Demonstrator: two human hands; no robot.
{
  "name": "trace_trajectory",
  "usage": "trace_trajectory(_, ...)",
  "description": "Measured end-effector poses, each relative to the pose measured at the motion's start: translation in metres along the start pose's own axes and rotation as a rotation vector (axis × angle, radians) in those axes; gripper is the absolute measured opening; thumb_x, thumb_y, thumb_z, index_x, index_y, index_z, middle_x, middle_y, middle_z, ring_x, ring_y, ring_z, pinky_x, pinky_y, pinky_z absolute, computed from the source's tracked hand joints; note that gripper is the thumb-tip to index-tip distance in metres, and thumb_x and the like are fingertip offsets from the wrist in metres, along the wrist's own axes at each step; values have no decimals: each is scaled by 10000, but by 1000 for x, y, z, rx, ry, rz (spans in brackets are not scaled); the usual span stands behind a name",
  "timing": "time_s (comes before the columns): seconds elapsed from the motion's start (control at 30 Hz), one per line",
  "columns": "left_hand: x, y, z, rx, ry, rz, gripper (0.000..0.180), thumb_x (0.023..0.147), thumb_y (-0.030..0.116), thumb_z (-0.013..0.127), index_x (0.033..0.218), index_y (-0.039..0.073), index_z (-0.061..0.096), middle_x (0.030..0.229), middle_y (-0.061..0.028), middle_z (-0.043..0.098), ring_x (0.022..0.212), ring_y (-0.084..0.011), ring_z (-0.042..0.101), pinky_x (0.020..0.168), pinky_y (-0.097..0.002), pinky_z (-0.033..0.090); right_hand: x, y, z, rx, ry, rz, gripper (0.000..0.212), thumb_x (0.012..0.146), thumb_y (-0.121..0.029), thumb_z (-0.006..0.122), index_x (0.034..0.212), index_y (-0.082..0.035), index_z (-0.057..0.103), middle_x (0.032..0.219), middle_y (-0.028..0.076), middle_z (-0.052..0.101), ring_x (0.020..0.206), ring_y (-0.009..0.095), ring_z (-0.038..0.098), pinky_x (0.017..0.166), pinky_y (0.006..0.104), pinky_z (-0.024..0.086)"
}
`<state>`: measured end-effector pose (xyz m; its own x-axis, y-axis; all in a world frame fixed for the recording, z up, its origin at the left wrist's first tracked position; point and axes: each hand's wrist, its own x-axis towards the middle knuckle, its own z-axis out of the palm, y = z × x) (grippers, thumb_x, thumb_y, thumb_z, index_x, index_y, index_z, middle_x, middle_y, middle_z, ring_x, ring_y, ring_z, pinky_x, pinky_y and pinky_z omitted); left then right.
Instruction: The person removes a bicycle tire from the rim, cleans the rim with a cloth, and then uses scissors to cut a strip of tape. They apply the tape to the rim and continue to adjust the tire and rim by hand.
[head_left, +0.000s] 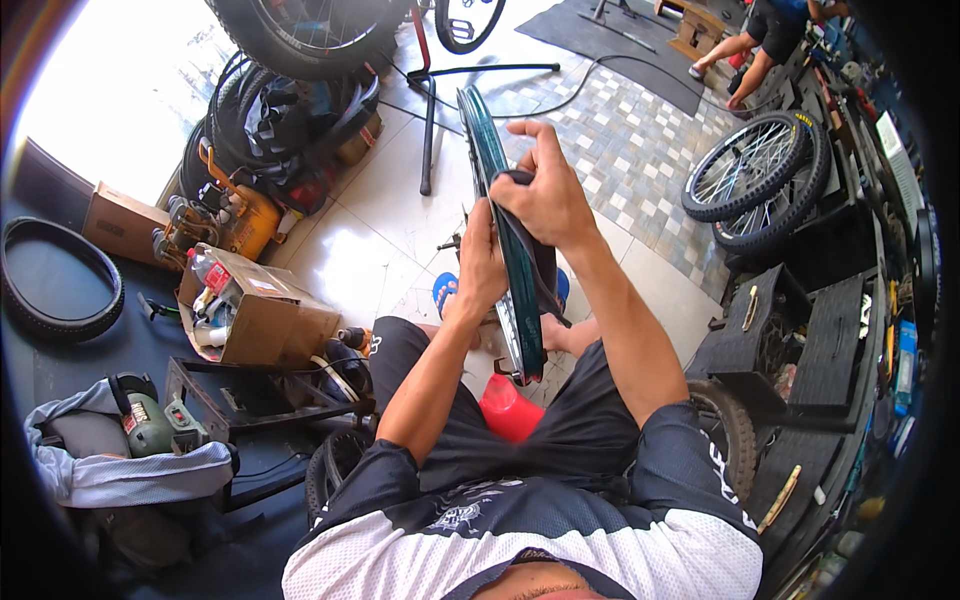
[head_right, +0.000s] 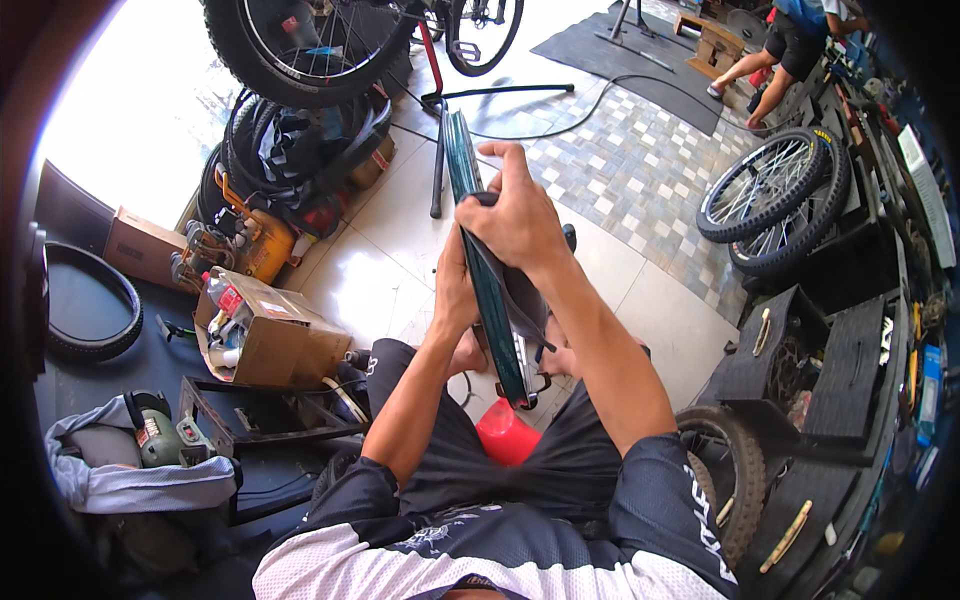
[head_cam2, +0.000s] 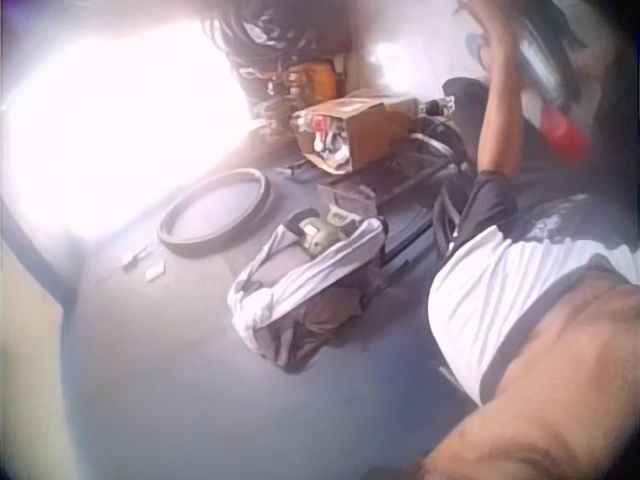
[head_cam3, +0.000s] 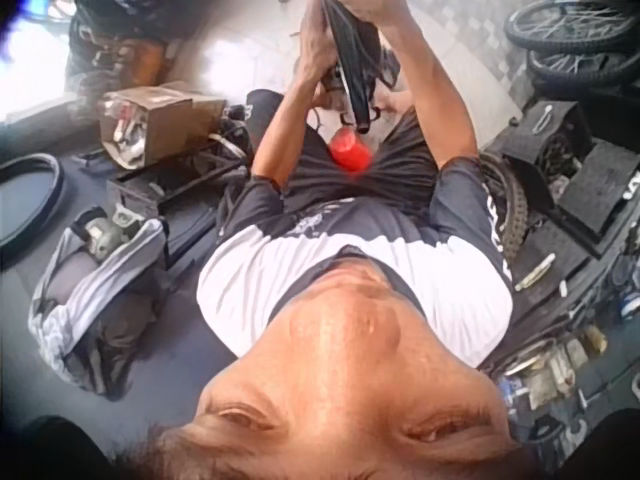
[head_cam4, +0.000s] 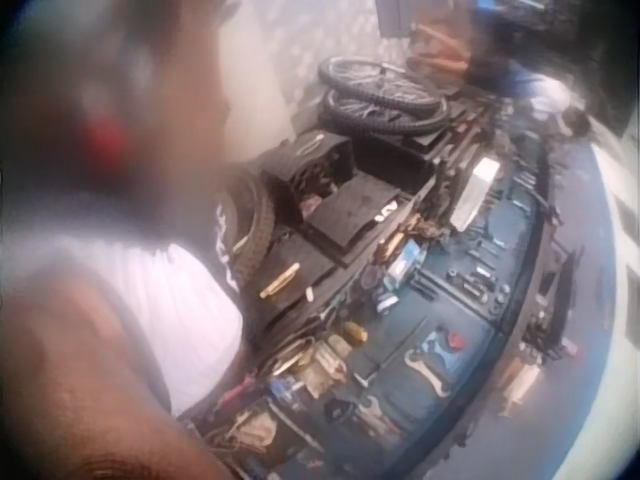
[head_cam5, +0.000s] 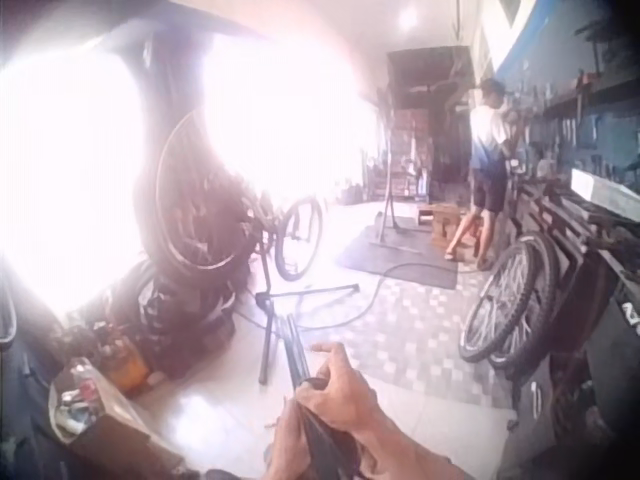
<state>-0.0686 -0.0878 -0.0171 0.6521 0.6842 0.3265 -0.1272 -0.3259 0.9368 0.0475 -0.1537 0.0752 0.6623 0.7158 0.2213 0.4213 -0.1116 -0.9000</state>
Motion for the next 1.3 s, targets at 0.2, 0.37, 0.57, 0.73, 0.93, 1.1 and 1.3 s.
trace_trajectory(0.2,-46,-12,-4,119,-77,56,214,884,-99,537,1071,4,556,878,-84,546,806,-220,545,737,-343,479,47,4,4,-39,-63,48,771,765,-351,756,1411,-38,473,1000,181,698,934,351,727,899,408,552)
trace_trajectory(0.37,-70,-21,-7,190,-95,172,262,901,-108,558,1143,-12,593,971,-111,611,854,-250,633,777,-349,518,73,-6,8,-137,-84,76,769,780,-359,761,1413,-29,474,1105,215,673,1013,339,703,955,390,528)
trace_trajectory(0.57,-105,-24,-6,112,-216,169,333,912,-153,487,1201,-58,621,1188,-252,622,1156,-465,600,1054,-443,484,98,15,15,-190,-6,27,772,766,-368,770,1396,-13,500,928,100,633,909,251,686,883,346,538)
trace_trajectory(0.73,-132,-32,-11,175,-281,182,329,906,-137,497,1185,-51,649,1253,-243,643,1171,-450,625,1013,-459,508,91,7,16,-252,-4,32,771,769,-378,758,1401,-17,501,947,114,663,929,253,697,909,341,537)
trace_trajectory(0.93,-150,-57,-24,157,-404,143,416,827,-185,454,1114,-32,712,1191,-209,693,1112,-372,687,995,-402,532,55,-5,7,-199,-3,47,765,796,-385,758,1415,-41,470,1171,291,712,1127,417,697,1015,442,519)
trace_trajectory(1.1,-81,-57,-57,56,-106,-78,303,966,-115,407,1019,-44,697,1105,-147,764,997,-186,759,863,-334,607,-29,7,12,-74,136,-106,567,858,-274,709,1367,-117,517,781,126,650,744,348,690,721,484,540)
trace_trajectory(1.3,48,8,-29,-124,107,51,344,983,-75,437,1220,-22,680,1162,-136,742,1063,-216,739,847,-298,586,-115,42,13,57,208,-236,488,882,-192,718,1319,-49,555,739,63,533,636,215,559,615,370,489)
